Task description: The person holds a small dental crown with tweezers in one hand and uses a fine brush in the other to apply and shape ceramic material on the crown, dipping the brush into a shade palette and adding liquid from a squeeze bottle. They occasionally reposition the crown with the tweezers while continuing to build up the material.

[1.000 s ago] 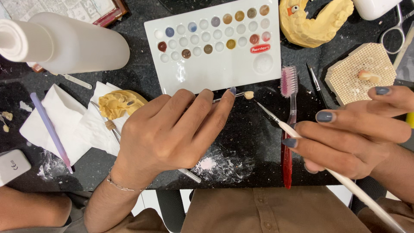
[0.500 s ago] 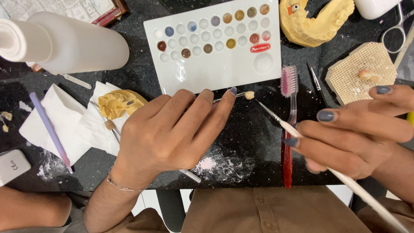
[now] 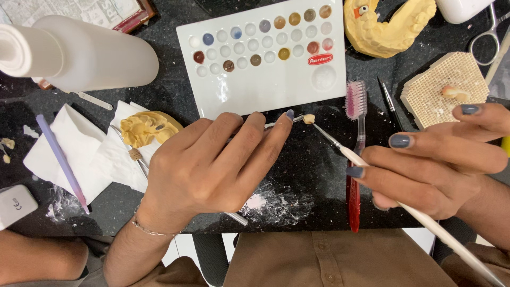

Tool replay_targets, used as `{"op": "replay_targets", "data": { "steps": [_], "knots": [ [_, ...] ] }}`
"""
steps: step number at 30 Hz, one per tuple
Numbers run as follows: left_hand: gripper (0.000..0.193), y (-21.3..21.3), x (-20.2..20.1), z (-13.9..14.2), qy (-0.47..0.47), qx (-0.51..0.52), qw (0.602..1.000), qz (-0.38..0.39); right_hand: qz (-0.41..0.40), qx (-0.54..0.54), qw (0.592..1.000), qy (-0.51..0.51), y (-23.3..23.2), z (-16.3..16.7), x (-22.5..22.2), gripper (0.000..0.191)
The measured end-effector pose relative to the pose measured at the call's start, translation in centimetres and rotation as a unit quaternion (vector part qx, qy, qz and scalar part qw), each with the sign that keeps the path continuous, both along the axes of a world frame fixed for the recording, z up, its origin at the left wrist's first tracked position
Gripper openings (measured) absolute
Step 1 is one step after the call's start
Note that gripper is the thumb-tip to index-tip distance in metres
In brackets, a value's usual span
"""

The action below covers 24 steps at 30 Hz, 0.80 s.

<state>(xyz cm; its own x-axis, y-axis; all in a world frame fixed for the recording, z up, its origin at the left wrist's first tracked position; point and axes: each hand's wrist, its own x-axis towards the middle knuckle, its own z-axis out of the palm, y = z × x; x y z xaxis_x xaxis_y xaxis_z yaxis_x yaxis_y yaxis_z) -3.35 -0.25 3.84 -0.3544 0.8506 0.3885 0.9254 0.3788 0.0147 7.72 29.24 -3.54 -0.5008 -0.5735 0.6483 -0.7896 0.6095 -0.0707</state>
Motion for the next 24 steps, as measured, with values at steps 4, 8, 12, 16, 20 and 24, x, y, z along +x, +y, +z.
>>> {"op": "replay_targets", "data": {
  "steps": [4, 8, 12, 16, 20, 24],
  "knots": [
    [0.026, -0.04, -0.09, 0.09, 0.001, 0.002, 1.000, -0.003, 0.031, -0.017, 0.999, 0.022, 0.39, -0.39, -0.38, 0.033],
    [0.027, -0.07, -0.11, 0.19, 0.004, 0.006, 1.000, -0.007, 0.046, -0.047, 0.998, 0.024, 0.42, -0.29, -0.52, 0.030],
    [0.028, 0.01, -0.13, 0.21, 0.011, 0.005, 1.000, -0.012, 0.011, -0.001, 0.999, -0.034, 0.28, 0.24, -0.20, 0.030],
    [0.027, 0.00, -0.21, 0.20, 0.014, 0.002, 1.000, -0.016, 0.010, 0.009, 0.999, -0.030, 0.20, 0.41, -0.07, 0.031],
    [0.028, 0.03, -0.08, 0.17, 0.006, 0.005, 1.000, -0.014, 0.005, 0.017, 0.999, -0.042, 0.20, 0.30, -0.21, 0.031],
    [0.029, -0.03, -0.14, 0.09, 0.012, 0.000, 1.000, -0.016, 0.017, -0.010, 1.000, -0.002, -0.11, 0.26, -0.24, 0.029]
  ]
}}
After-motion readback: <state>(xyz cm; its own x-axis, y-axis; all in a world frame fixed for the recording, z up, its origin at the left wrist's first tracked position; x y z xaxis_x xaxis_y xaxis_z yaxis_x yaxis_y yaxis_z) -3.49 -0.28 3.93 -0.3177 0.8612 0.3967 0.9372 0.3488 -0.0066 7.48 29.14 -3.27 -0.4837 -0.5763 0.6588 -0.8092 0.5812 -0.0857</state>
